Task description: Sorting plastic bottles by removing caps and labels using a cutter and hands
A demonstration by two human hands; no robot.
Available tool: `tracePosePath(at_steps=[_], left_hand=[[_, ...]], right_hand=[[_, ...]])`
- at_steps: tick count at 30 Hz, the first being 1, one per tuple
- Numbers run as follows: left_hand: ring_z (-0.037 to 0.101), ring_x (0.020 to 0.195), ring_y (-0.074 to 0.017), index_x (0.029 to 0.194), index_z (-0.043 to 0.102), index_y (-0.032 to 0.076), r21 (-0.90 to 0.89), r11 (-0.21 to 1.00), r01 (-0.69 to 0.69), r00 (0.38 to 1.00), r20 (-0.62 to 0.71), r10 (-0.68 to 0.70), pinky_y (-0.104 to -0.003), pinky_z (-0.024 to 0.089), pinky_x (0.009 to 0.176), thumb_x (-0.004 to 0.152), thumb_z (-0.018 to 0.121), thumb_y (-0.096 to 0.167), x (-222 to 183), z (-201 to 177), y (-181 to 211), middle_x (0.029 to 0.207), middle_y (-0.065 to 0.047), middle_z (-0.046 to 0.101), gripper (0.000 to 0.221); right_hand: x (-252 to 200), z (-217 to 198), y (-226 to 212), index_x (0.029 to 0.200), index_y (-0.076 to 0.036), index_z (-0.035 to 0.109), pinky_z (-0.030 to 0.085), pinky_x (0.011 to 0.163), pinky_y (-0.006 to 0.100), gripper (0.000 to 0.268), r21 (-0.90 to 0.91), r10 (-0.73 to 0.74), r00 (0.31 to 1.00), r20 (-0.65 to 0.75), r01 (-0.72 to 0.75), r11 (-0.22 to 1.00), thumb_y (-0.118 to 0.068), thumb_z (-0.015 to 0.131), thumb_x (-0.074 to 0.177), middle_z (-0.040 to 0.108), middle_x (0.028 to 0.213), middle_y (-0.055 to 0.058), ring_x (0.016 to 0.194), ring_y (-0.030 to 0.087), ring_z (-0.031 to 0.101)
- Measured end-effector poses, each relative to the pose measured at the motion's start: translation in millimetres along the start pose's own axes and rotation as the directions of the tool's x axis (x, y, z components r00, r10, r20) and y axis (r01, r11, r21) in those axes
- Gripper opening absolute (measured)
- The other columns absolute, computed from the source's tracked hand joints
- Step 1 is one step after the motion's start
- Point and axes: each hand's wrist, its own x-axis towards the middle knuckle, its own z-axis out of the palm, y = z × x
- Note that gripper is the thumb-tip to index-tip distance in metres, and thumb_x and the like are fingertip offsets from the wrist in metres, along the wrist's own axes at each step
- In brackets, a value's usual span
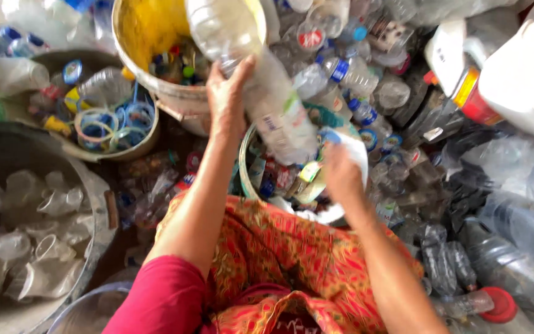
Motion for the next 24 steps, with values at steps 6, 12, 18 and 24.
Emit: tracePosePath(at_steps=[6,12,18,24], left_hand=[[0.069,0.089,-0.0267,0.121,0.063,-0.006,0.036,0.993,0.115,0.992,0.042,-0.117,-0.039,0.059,0.079,0.068,0.081,0.036,-21.8,20.6,-3.1,0.104,-0.018,0.071,0.07],[0.065,0.089,-0.0209,0.116,0.069,-0.003,-0.029,0.98,0.196,0.969,0.157,-0.189,-0.034,0.053,0.084,0.074,0.08,0.03,-18.4,10.0,0.4,0.1,-0.012,0.071,0.055],[0.063,0.101,-0.03,0.102,0.068,0.0,-0.249,0.968,-0.04,0.995,0.083,0.062,-0.055,0.043,0.101,0.069,0.087,0.046,0.1,9.6,-0.9,0.1,-0.013,0.067,0.06],[0.067,0.1,-0.0251,0.124,0.056,-0.002,0.138,0.835,-0.532,0.819,-0.167,0.55,-0.036,0.056,0.092,0.086,0.082,0.033,9.6,-38.7,76.3,0.114,-0.016,0.066,0.058]], right_hand=[[56.2,-24.7,-97.2,0.115,0.004,0.068,0.047,0.053,0.034,0.054,0.018,-0.338,0.894,-0.294,0.359,0.933,-0.046,0.069,0.095,0.066,0.084,0.011,0.063,0.02,0.059],[57.4,25.1,-37.6,0.126,0.002,0.066,0.049,0.066,0.03,0.042,0.286,0.138,0.97,-0.199,-0.078,0.955,-0.024,0.075,0.094,0.068,0.084,0.004,0.07,0.016,0.057],[31.7,42.2,-2.7,0.113,-0.001,0.063,0.043,0.052,0.032,0.025,0.0,0.33,0.924,0.193,-0.336,0.942,-0.021,0.059,0.1,0.059,0.079,0.004,0.059,0.017,0.05],[-2.9,1.8,50.2,0.109,-0.009,0.059,0.05,0.063,0.048,0.019,-0.345,0.393,0.908,0.142,-0.327,0.88,-0.013,0.051,0.093,0.067,0.077,0.013,0.066,0.032,0.064]])
